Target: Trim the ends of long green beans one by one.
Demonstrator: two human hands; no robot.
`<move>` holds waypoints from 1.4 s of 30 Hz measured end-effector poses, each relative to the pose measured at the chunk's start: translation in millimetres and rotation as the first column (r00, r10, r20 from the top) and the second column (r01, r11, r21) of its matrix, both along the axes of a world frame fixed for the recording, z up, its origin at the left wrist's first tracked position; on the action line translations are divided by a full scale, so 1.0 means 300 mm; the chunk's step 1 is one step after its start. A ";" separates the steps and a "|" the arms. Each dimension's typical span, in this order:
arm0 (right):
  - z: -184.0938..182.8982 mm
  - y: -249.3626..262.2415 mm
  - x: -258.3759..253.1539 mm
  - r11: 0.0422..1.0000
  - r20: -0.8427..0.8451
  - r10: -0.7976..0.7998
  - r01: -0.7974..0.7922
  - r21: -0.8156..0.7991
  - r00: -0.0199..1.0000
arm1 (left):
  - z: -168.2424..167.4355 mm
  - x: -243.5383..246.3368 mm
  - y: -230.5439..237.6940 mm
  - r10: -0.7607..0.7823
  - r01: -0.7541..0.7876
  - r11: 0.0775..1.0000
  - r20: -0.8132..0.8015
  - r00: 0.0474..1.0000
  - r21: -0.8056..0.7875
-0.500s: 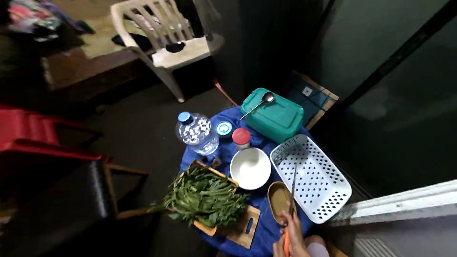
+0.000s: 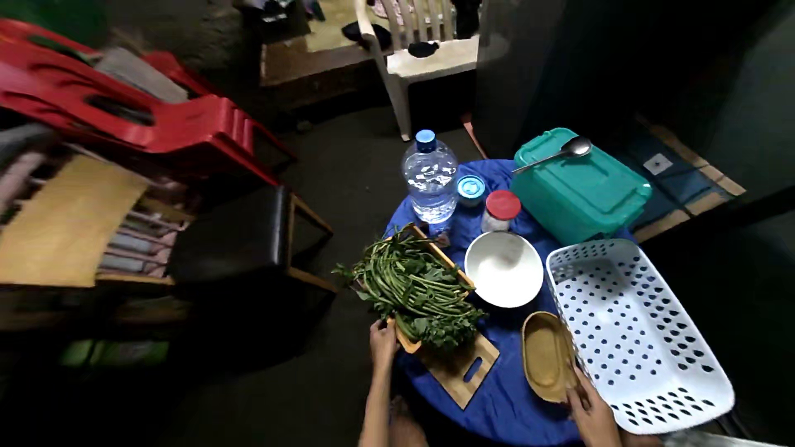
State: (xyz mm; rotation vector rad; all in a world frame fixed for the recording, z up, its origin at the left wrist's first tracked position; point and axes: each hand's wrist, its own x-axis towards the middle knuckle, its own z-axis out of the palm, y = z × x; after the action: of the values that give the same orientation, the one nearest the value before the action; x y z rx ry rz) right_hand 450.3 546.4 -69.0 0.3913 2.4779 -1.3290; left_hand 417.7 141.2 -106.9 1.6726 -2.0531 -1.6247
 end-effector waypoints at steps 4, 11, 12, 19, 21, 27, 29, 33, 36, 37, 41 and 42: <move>-0.080 0.050 0.052 0.960 -0.095 0.159 -0.131 0.247 0.983 | -0.038 -0.055 -0.078 -0.232 0.230 0.973 0.124 0.965 0.037; -0.205 0.108 0.086 0.947 -0.156 0.172 -0.119 0.300 0.973 | -0.023 -0.030 -0.063 -0.240 0.240 0.971 0.053 0.969 0.005; -0.230 0.118 0.088 0.953 -0.181 0.176 -0.122 0.277 0.968 | -0.015 -0.028 -0.042 -0.213 0.213 0.977 0.039 0.976 0.003; -0.300 0.160 0.134 0.969 -0.158 0.208 -0.181 0.168 0.965 | 0.017 0.021 0.152 0.104 -0.096 0.993 -0.127 0.986 0.073; -0.303 0.166 0.154 0.971 -0.149 0.213 -0.192 0.145 0.966 | 0.020 0.062 0.190 0.153 -0.144 0.987 -0.169 0.974 0.064; -0.274 0.174 0.150 0.975 -0.046 0.214 -0.210 0.068 0.976 | 0.053 0.256 0.367 0.183 -0.190 0.982 -0.255 0.949 -0.004; -0.276 0.173 0.129 0.979 0.001 0.202 -0.202 0.034 0.979 | 0.036 0.315 0.444 0.211 -0.222 0.975 -0.278 0.937 -0.007; -0.230 0.181 0.094 0.980 0.096 0.188 -0.193 0.042 0.977 | -0.013 0.395 0.584 0.232 -0.248 0.968 -0.269 0.935 -0.025; -0.221 0.209 0.136 0.977 0.111 0.203 -0.208 0.037 0.973 | -0.053 0.438 0.663 0.195 -0.213 0.976 -0.245 0.950 -0.047; -0.225 0.223 0.160 0.978 0.110 0.201 -0.205 0.026 0.973 | -0.068 0.450 0.684 0.183 -0.201 0.978 -0.238 0.954 -0.052; -0.245 0.279 0.244 0.986 0.071 0.164 -0.165 0.007 0.984 | -0.116 0.471 0.746 0.126 -0.149 0.986 -0.255 0.959 -0.072; -0.247 0.290 0.259 0.989 0.061 0.148 -0.148 0.006 0.987 | -0.122 0.468 0.758 0.119 -0.141 0.988 -0.259 0.959 -0.069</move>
State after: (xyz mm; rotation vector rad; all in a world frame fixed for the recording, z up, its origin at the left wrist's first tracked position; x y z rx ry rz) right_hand 528.1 633.5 -143.0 0.2410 2.4136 -1.2269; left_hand 558.0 368.5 -143.6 1.4514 -1.8242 -1.5887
